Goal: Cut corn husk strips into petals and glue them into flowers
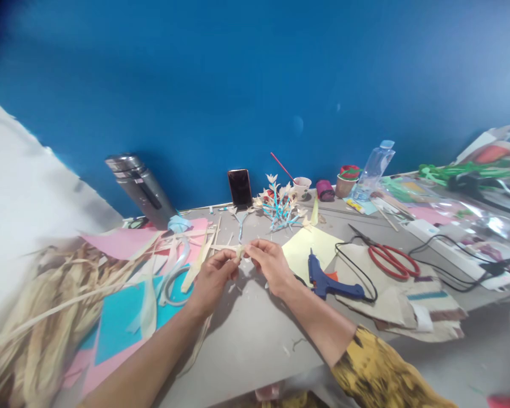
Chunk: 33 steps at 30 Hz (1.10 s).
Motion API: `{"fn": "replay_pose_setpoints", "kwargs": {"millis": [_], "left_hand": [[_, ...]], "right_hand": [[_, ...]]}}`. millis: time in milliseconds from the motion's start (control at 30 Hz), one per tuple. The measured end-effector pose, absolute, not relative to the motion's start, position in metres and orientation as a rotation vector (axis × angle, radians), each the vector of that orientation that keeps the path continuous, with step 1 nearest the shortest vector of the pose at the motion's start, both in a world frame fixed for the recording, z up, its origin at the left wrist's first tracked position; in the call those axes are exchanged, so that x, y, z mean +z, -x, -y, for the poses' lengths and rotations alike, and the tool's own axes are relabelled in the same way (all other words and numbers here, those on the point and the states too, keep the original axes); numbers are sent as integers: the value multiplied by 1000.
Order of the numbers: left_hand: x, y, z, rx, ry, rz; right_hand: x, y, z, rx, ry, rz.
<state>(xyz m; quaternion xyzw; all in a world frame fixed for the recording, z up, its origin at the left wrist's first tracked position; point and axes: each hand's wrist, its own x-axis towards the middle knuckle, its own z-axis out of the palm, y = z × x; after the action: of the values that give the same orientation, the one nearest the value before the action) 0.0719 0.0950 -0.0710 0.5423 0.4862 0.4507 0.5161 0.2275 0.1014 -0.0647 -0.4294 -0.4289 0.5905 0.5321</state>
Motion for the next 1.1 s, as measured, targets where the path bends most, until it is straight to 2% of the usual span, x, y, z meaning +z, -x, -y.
{"fn": "replay_pose_setpoints", "kwargs": {"millis": [533,967,1100], "left_hand": [[-64,-71,-93,996,-1277,-1004],[-63,-69,-94,991,-1267,-991],[-57,-71,-91,1015,-1352,-967]], "right_hand": [[-65,-233,-104,1635,922,985],[-63,-235,-104,1369,1047,1208],[-63,-232,-104,1420,1066,1152]]}}
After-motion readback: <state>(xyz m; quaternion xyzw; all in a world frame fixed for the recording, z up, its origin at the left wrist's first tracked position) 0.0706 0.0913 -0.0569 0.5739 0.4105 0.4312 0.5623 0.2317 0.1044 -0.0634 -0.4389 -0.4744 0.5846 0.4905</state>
